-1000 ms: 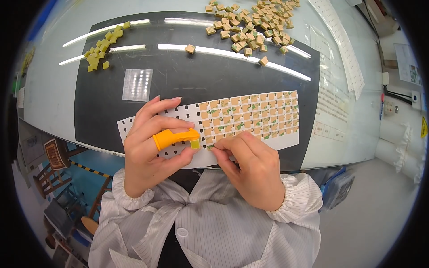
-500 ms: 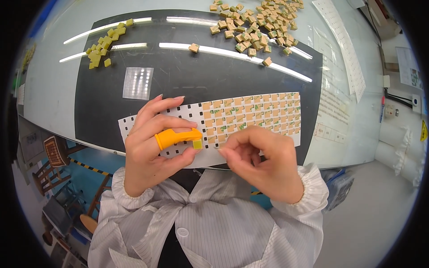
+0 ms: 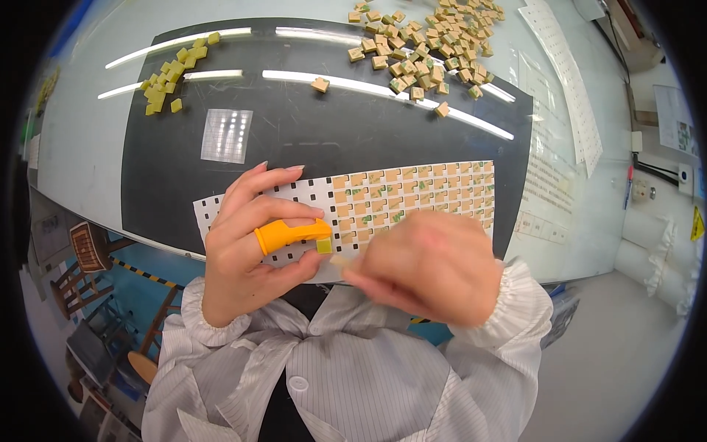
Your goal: Manually placing small electronic components into a grid board in a factory setting.
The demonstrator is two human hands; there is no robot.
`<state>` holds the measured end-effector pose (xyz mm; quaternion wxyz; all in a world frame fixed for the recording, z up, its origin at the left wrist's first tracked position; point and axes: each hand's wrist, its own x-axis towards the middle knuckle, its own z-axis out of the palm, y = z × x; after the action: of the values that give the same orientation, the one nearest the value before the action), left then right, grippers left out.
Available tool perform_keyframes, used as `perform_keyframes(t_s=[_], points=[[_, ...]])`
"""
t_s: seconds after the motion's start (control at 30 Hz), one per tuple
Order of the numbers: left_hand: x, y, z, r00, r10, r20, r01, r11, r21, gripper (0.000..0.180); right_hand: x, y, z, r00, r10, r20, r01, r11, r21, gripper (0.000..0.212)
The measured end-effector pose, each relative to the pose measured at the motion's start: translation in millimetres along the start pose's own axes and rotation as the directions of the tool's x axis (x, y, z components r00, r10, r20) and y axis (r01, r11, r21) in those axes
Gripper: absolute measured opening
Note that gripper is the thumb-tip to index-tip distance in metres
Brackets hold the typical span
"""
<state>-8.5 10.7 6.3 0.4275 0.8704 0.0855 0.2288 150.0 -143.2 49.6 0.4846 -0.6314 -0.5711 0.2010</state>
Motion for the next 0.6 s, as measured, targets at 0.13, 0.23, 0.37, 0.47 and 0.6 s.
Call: perform_keyframes(t_s=[0.13,0.23,0.37,0.47,0.6], points=[[-1,0,-1,1.0,-0.009,0.013,0.009,1.0,-0.002,0.024,-18,-1,16,0.802,-0.585,0.119,0.544,0.634,-0.549,0.022],[-2,0,-2,0.998,-0.053,0.03,0.052,0.999,0.008,0.025,-16,3,15,0.729,-0.664,0.168,0.616,0.527,-0.586,0.021],[-1,-1,0,0.998,-0.049,0.027,0.049,0.999,0.011,0.025,-16,5,14,0.677,-0.704,0.213,0.665,0.462,-0.587,0.02],[-1,0,0,0.998,-0.053,0.028,0.053,0.999,0.013,0.025,-10,6,15,0.645,-0.739,0.194,0.694,0.46,-0.553,0.01],[-1,0,-1,0.998,-0.055,0.033,0.055,0.998,0.016,0.024,-12,5,15,0.648,-0.737,0.191,0.69,0.462,-0.556,0.01]])
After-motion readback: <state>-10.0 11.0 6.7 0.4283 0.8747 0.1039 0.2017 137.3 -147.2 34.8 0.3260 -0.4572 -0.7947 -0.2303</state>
